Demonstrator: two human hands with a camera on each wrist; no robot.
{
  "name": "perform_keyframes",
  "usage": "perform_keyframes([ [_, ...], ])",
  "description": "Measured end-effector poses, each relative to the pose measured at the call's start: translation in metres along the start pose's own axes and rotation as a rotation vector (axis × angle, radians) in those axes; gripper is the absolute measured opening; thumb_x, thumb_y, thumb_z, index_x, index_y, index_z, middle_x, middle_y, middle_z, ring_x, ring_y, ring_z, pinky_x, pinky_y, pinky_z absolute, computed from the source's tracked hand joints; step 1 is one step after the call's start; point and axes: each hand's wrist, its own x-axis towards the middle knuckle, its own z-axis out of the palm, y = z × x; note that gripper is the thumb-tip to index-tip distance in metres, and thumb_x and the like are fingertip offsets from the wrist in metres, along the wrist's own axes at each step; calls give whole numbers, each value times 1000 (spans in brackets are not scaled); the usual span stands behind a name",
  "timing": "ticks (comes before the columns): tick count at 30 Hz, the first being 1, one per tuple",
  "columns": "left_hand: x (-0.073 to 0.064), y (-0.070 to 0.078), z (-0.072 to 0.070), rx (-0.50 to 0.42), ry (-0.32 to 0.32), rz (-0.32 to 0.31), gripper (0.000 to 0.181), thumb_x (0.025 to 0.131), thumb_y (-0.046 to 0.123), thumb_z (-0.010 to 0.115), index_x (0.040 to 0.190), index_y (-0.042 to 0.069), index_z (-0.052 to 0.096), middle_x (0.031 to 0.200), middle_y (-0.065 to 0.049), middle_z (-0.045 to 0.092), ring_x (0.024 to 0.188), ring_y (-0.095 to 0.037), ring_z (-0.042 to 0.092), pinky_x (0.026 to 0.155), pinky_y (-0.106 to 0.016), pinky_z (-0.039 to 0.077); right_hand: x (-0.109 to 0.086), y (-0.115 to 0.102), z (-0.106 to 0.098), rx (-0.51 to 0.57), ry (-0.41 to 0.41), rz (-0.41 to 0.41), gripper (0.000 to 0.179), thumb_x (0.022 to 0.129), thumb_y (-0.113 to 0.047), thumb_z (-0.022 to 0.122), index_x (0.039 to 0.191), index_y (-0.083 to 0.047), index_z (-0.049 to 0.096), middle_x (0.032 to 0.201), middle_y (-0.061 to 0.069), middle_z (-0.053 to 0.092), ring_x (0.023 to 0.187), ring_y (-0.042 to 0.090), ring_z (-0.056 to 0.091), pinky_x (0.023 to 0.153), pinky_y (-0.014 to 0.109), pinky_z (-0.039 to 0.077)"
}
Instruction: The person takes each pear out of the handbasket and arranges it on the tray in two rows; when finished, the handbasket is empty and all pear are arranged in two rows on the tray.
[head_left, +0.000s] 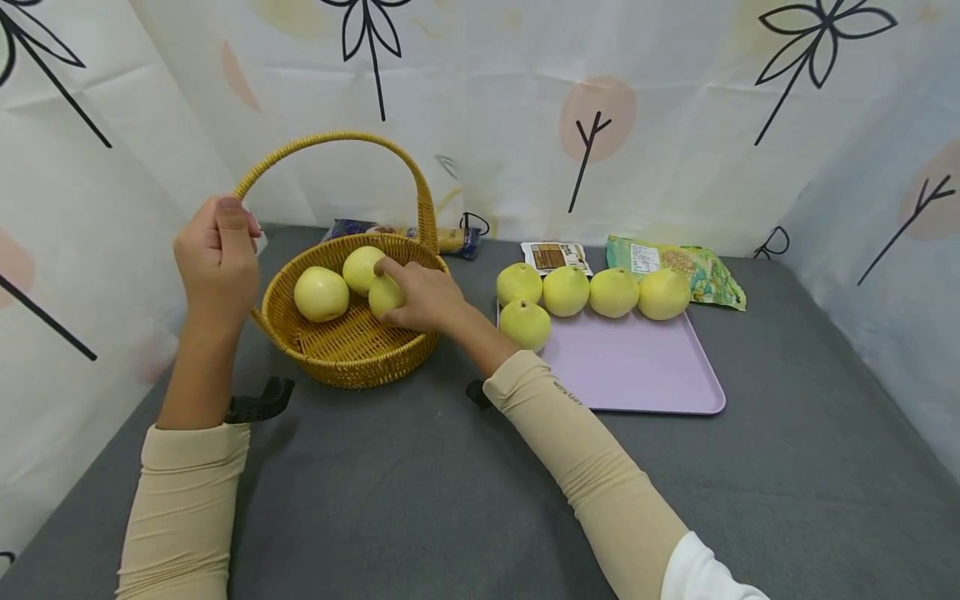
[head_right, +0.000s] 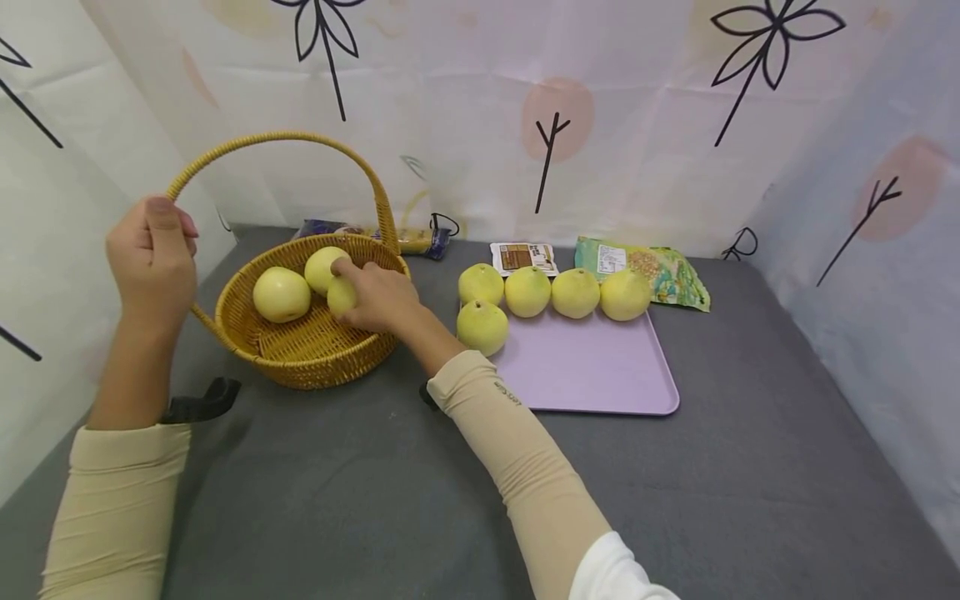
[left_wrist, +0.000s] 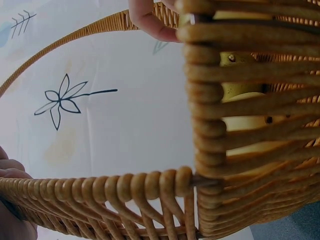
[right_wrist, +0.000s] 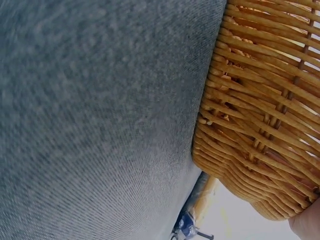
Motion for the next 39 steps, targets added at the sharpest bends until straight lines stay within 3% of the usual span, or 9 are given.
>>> perform_keyframes([
  [6,-1,0,0,-9,2,-5,42,107,14,46,74,-9,53,57,11,44,49,-4,34,49,-17,25,-2,0,1,6,7,-5,66,91,-46,72,146,-27,41,121,5,58,88,18,56,71,37,46],
  [19,-1,0,1,-25,0,-9,43,108,16,46,74,-10,52,55,9,42,48,-4,33,48,-17,24,-8,1,-3,147,107,-20,64,89,-44,76,140,-22,45,125,6,57,107,19,56,81,40,48],
  [29,0,0,0,-14,3,6,43,108,16,46,73,-9,53,56,10,42,49,-4,34,49,-16,24,-15,2,-10,197,162,-33,64,86,-44,79,137,-21,47,124,3,60,109,19,56,85,39,46],
  [39,0,1,0,-8,-4,5,43,108,16,46,74,-10,52,57,11,42,49,-4,33,48,-16,23,-35,-1,-24,270,179,-53,64,84,-39,83,135,-20,50,127,2,58,109,17,55,86,39,47],
])
